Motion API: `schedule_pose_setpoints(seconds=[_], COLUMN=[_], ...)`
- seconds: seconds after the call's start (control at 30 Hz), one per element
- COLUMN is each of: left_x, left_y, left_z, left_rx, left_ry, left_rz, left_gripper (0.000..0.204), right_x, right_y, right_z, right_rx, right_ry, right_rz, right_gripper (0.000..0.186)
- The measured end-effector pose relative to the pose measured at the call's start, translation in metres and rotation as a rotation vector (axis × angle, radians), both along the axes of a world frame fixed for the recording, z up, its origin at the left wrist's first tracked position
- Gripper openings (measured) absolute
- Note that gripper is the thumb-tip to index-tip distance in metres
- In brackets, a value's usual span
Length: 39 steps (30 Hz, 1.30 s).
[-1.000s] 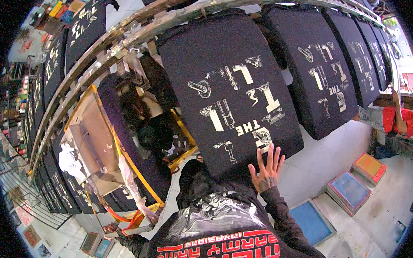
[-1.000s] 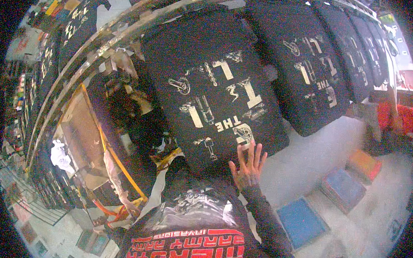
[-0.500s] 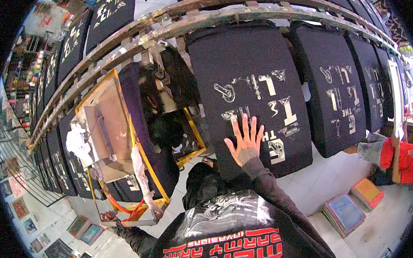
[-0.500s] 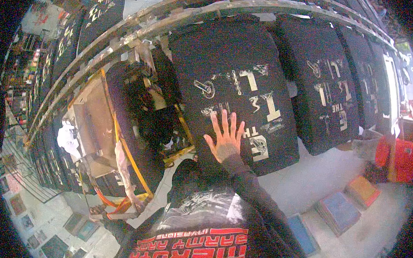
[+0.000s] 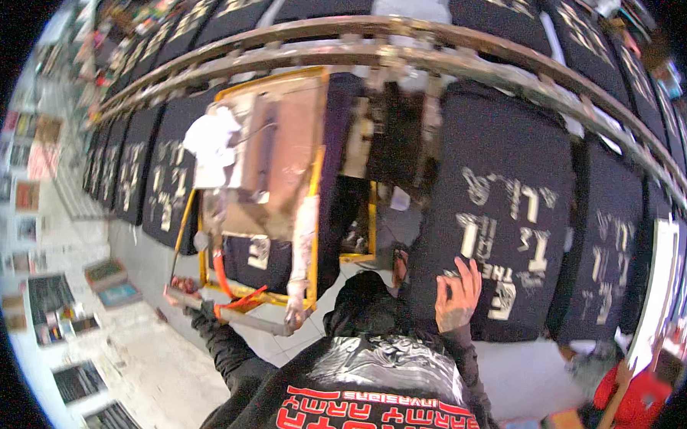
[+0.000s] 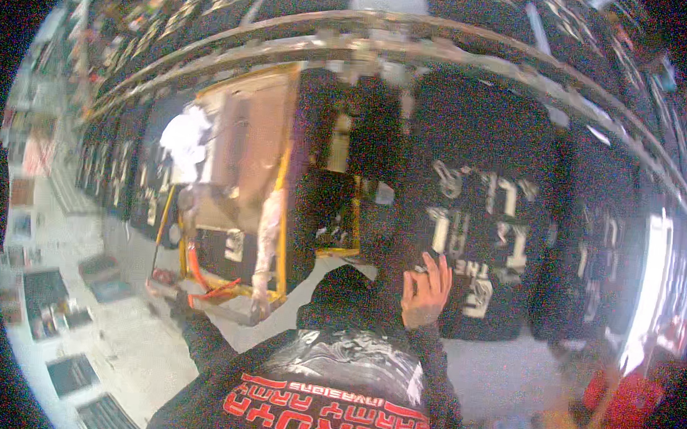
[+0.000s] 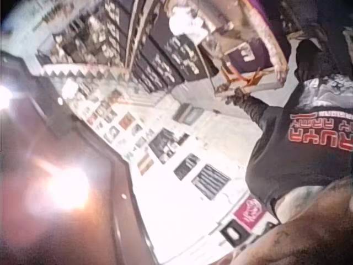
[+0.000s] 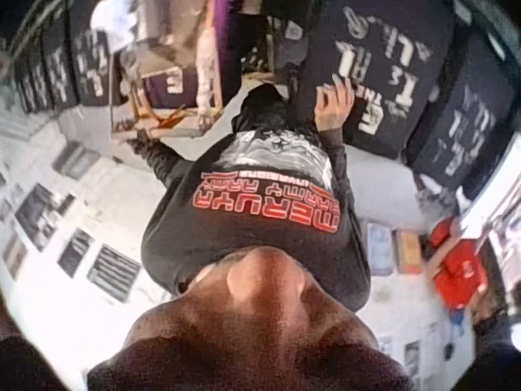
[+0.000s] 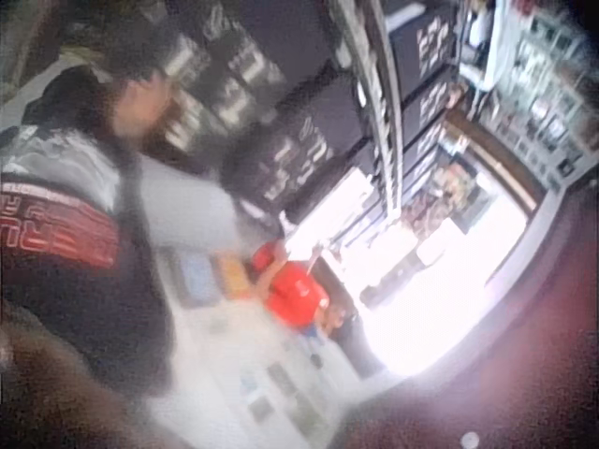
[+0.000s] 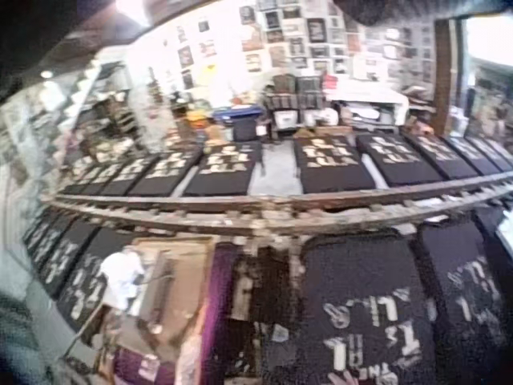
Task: The person operates a manual screen printing press by sliding the print head along a rail, wiping the screen with a cloth, and flattening the printed design on several black t-shirts with their hand.
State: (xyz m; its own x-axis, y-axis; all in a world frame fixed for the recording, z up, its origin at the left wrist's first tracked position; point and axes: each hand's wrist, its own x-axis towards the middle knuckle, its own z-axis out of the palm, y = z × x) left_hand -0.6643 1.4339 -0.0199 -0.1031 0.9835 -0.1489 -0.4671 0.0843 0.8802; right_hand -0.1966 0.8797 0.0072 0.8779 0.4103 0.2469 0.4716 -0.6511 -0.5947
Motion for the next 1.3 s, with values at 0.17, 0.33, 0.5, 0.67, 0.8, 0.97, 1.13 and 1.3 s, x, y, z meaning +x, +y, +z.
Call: schedule_pose_setpoints(seconds=[0.17, 0.33, 0.5, 0.67, 0.8, 0.97, 1.13, 1.3], left_x=[0.054, 0.054, 0.052, 0.049, 0.048, 0.063, 0.056, 0.056], left_y=[-0.028, -0.044, -0.047, -0.038, -0.04, -0.042, -0.03, -0.03], left_z=[-0.015, 0.012, 0.043, 0.088, 0.09, 0.104, 0.092, 0.095], left_rx=[-0.017, 0.051, -0.008, -0.065, -0.137, -0.273, -0.059, -0.054], left_ry=[-0.069, 0.097, 0.189, 0.413, 0.272, 0.17, 0.273, 0.277], left_rz=[-0.109, -0.12, -0.464, -0.739, -0.88, -0.743, -0.77, -0.757], left_gripper=[0.057, 0.059, 0.045, 0.046, 0.06, 0.031, 0.039, 0.039], right_x=[0.002, -0.021, -0.064, -0.102, -0.111, -0.095, -0.109, -0.11], right_y=[0.053, 0.151, 0.22, 0.237, 0.256, 0.232, 0.254, 0.239], right_z=[0.007, 0.036, 0.066, 0.042, 0.064, 0.029, 0.052, 0.035], right_rx=[0.127, 0.196, 0.077, 0.046, -0.019, -0.311, -0.292, -0.18], right_ry=[0.042, 0.254, 0.642, 0.437, 0.623, 0.206, 0.389, 0.396], right_rz=[0.133, 0.255, 0.282, 0.181, -0.049, 0.029, -0.097, -0.065], right_gripper=[0.011, 0.025, 0.065, 0.073, 0.059, 0.039, 0.036, 0.033])
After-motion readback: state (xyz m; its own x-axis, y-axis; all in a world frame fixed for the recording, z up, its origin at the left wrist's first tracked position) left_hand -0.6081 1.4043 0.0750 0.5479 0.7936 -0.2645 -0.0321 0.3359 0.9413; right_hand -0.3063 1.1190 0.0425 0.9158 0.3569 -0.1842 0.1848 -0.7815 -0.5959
